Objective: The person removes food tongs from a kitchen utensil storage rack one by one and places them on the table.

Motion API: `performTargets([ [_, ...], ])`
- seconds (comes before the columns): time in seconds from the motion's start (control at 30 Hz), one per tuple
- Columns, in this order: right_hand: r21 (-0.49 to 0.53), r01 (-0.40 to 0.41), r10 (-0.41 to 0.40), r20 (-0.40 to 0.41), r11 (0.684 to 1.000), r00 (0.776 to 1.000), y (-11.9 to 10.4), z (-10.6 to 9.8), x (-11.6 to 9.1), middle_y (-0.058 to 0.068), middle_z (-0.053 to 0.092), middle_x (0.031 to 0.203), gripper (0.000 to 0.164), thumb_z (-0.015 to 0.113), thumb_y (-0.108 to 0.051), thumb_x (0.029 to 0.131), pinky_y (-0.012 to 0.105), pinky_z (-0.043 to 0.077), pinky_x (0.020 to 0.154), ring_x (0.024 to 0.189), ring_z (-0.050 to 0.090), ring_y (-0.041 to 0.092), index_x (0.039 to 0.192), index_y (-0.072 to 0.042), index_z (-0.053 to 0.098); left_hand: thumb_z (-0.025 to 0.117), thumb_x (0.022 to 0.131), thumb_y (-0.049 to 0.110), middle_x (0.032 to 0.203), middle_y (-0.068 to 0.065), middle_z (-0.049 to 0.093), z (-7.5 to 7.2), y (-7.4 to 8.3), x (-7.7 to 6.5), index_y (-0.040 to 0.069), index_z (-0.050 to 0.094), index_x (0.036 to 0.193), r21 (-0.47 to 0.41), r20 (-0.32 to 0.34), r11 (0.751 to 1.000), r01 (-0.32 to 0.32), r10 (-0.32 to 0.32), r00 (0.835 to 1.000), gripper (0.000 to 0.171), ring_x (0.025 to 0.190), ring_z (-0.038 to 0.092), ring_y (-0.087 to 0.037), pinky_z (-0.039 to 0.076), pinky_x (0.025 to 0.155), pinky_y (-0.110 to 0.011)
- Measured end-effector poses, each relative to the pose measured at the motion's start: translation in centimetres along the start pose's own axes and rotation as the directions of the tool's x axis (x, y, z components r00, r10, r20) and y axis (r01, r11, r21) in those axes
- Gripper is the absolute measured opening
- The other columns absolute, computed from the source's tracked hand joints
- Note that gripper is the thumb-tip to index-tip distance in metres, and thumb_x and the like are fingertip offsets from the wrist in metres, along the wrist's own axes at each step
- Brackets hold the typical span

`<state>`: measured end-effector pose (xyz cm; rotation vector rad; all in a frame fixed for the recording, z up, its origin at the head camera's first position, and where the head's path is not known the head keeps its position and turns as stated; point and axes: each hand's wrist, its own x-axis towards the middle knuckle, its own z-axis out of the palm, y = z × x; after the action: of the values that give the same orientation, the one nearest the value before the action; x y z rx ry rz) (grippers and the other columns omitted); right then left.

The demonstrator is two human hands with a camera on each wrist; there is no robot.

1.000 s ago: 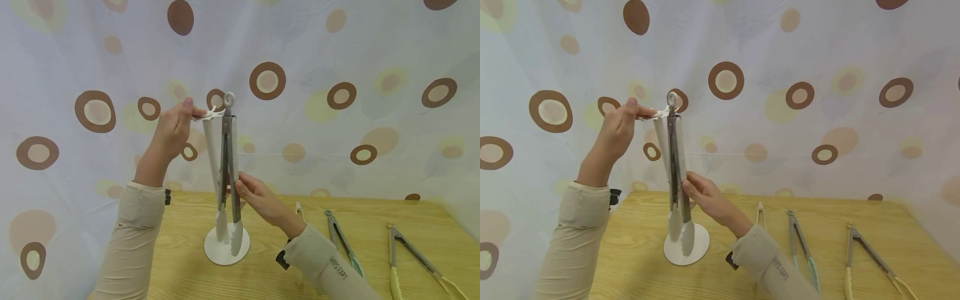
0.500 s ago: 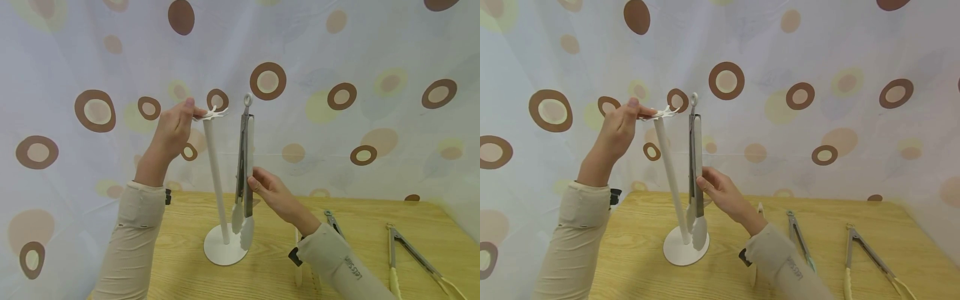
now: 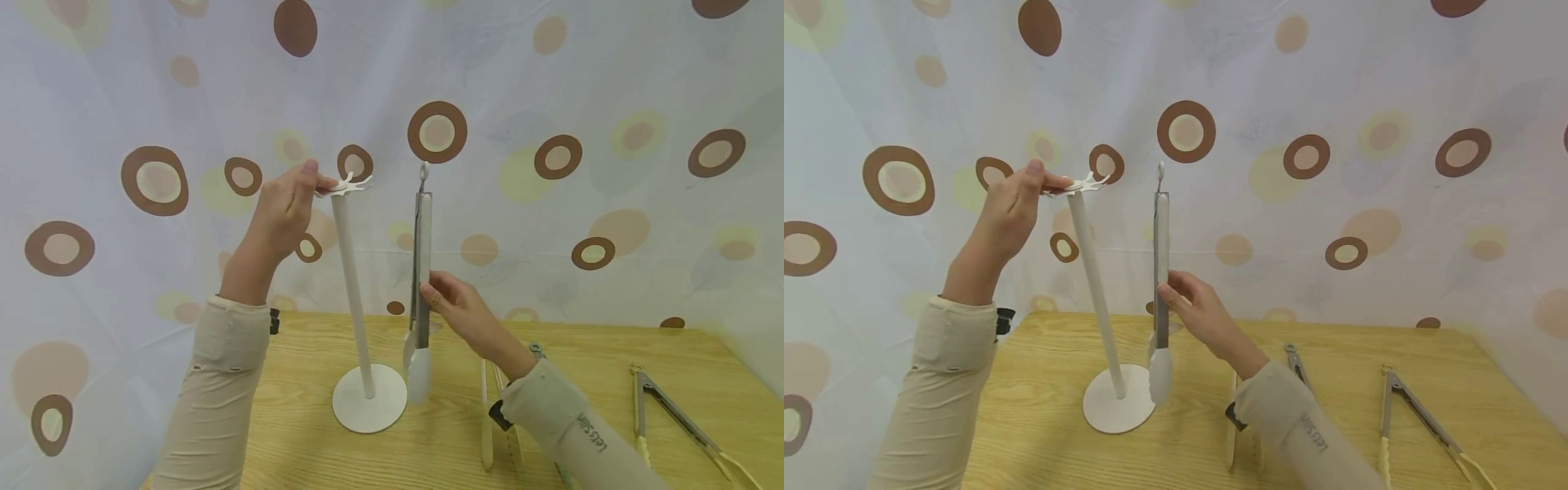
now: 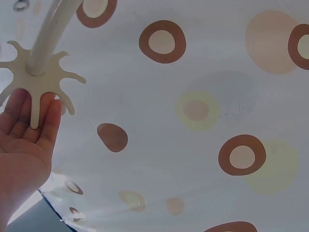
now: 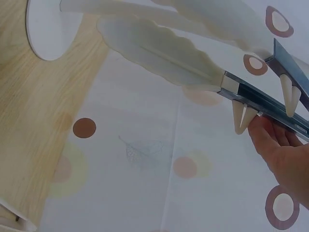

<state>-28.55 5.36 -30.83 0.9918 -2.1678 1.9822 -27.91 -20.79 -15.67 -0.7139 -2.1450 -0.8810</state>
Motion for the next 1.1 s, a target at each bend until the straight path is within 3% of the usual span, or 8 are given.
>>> performTargets([
  [0.3,-0.021,-0.054,0.053,-0.037,0.998,0.998,0.5,-0.5,0.0,0.022,0.056,0.121,0.044,0.051,-0.022,0.101,0.035,0.050,0.091,0.112,0.057,0.034,0.132,0.008,0.045,0.028,0.104,0.027,0.102,-0.019,0.064,0.0,-0.1,-0.1,-0.006,0.069,0.105,-0.002,0.001,1.000,0.010,-0.010,1.000,0.052,0.099,0.055,-0.032,0.039,0.091,-0.043],
  [0.57,-0.098,-0.183,0.175,-0.086,0.978,0.981,1.0,-1.0,-0.2,0.027,0.054,0.122,0.050,0.053,-0.026,0.100,0.041,0.050,0.090,0.114,0.056,0.035,0.130,0.012,0.043,0.029,0.104,0.027,0.103,-0.019,0.064,0.0,-0.1,-0.1,-0.005,0.069,0.106,0.008,0.005,1.000,0.012,-0.012,1.000,0.052,0.099,0.055,-0.032,0.039,0.091,-0.043],
  [0.77,-0.152,-0.304,0.287,-0.124,0.940,0.950,1.5,-1.1,-0.4,0.022,0.058,0.109,0.047,0.058,-0.029,0.097,0.040,0.054,0.083,0.098,0.062,0.028,0.119,0.011,0.049,0.028,0.104,0.027,0.104,-0.018,0.064,0.0,-0.1,0.0,-0.004,0.069,0.106,0.016,0.013,1.000,0.019,-0.019,1.000,0.052,0.100,0.056,-0.032,0.040,0.091,-0.044],
  [0.9,-0.183,-0.394,0.369,-0.155,0.901,0.916,2.2,-1.1,-0.4,0.020,0.058,0.103,0.045,0.060,-0.030,0.096,0.039,0.055,0.078,0.092,0.063,0.028,0.114,0.010,0.051,0.028,0.104,0.027,0.104,-0.018,0.064,0.0,-0.1,0.0,-0.004,0.069,0.107,0.018,0.015,1.000,0.021,-0.021,1.000,0.052,0.101,0.056,-0.031,0.040,0.092,-0.044],
  [1.1,-0.232,-0.480,0.448,-0.177,0.846,0.876,3.2,-0.7,-0.5,0.020,0.060,0.095,0.052,0.062,-0.030,0.095,0.039,0.057,0.070,0.078,0.065,0.025,0.121,0.012,0.045,0.028,0.104,0.027,0.105,-0.019,0.064,0.0,-0.1,0.0,-0.004,0.069,0.107,0.014,0.014,1.000,0.025,-0.026,1.000,0.051,0.100,0.056,-0.031,0.040,0.092,-0.044],
])
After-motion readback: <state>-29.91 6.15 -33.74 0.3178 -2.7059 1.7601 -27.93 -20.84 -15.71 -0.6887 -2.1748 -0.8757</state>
